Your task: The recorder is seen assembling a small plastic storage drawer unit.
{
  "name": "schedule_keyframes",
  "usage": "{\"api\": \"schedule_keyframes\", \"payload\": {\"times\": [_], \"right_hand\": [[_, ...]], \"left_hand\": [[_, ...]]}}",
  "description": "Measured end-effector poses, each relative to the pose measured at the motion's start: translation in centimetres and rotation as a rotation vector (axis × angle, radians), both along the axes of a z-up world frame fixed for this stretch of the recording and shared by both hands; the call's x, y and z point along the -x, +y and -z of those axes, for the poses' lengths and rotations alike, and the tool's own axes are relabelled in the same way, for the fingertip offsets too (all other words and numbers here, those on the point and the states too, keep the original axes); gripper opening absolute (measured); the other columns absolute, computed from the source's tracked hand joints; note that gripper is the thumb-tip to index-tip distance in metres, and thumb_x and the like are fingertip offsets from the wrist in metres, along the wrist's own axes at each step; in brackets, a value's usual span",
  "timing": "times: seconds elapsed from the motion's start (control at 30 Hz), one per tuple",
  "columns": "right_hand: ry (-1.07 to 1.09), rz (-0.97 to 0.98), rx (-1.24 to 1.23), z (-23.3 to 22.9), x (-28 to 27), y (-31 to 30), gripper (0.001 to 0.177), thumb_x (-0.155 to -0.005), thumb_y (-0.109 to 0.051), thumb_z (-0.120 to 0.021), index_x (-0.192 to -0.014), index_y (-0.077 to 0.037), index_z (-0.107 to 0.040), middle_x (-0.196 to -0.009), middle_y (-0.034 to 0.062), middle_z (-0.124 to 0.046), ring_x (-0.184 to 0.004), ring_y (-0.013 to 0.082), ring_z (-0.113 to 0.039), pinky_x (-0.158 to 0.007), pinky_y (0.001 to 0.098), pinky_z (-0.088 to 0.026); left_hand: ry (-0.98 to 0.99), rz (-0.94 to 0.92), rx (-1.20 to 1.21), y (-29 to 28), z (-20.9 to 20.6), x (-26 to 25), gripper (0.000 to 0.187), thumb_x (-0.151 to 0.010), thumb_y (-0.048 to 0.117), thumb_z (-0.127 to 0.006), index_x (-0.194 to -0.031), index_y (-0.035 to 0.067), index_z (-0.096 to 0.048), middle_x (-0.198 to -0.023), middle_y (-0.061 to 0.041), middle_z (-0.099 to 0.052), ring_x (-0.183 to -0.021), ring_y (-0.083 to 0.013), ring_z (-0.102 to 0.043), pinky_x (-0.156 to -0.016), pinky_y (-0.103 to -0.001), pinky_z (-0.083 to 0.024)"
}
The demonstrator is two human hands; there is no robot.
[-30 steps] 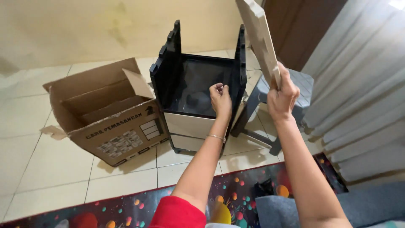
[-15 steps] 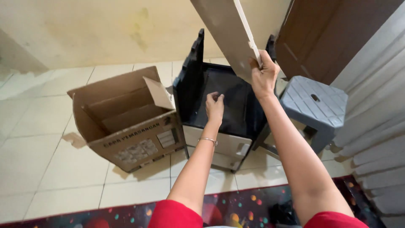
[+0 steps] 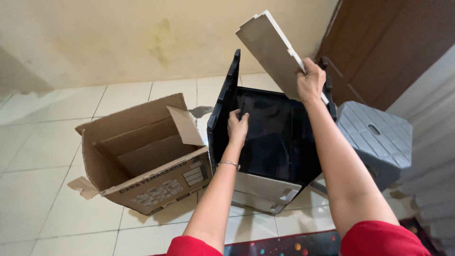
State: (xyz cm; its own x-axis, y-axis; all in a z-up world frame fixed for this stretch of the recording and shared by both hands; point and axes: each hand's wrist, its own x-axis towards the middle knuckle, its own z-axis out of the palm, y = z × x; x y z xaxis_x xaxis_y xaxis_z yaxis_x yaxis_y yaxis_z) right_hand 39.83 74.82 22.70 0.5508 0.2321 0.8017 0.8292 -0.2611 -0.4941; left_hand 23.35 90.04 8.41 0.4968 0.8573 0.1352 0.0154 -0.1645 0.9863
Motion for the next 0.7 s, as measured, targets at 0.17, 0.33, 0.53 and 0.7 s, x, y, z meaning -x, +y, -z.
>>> {"api": "schedule_keyframes", "payload": {"times": [0.17, 0.33, 0.53, 0.7], "right_hand": [[-0.015, -0.062, 0.083, -0.4, -4.4, 1.5, 0.016, -0.087, 0.000, -0.074, -0.103, -0.003, -0.072, -0.087, 0.0197, -0.071, -0.080, 0.0306, -0.069, -0.073, 0.0397, -0.051], [0.083, -0.160, 0.096, -0.5, -8.3, 2.5, 0.020, -0.083, -0.001, -0.077, -0.102, -0.002, -0.072, -0.083, 0.0182, -0.070, -0.073, 0.0250, -0.068, -0.070, 0.0378, -0.051], [0.107, -0.149, 0.141, -1.9, -9.1, 3.2, 0.017, -0.086, 0.000, -0.076, -0.102, -0.001, -0.071, -0.082, 0.0183, -0.070, -0.073, 0.0227, -0.064, -0.070, 0.0370, -0.051], [0.141, -0.120, 0.107, -2.5, -8.8, 3.8, 0.021, -0.086, 0.005, -0.071, -0.106, -0.001, -0.072, -0.085, 0.0187, -0.070, -0.076, 0.0247, -0.067, -0.072, 0.0369, -0.052]], "left_hand": [[0.091, -0.045, -0.112, 1.4, -0.1, -3.3, 0.057, -0.088, 0.037, -0.072, -0.133, 0.004, -0.060, -0.128, -0.022, -0.067, -0.121, -0.0392, -0.063, -0.100, -0.046, -0.050], [0.142, -0.024, -0.125, 2.2, -1.9, -6.5, 0.063, -0.088, 0.040, -0.071, -0.139, 0.006, -0.055, -0.129, -0.023, -0.067, -0.123, -0.0397, -0.062, -0.103, -0.045, -0.050], [0.241, -0.057, -0.243, 3.1, -2.8, -8.8, 0.065, -0.090, 0.037, -0.070, -0.145, 0.011, -0.048, -0.134, -0.027, -0.058, -0.124, -0.0442, -0.058, -0.103, -0.050, -0.047], [0.079, -0.055, -0.394, 5.7, -6.7, -11.7, 0.050, -0.090, 0.016, -0.064, -0.138, 0.007, -0.050, -0.133, -0.026, -0.058, -0.122, -0.0430, -0.059, -0.102, -0.049, -0.048]]}}
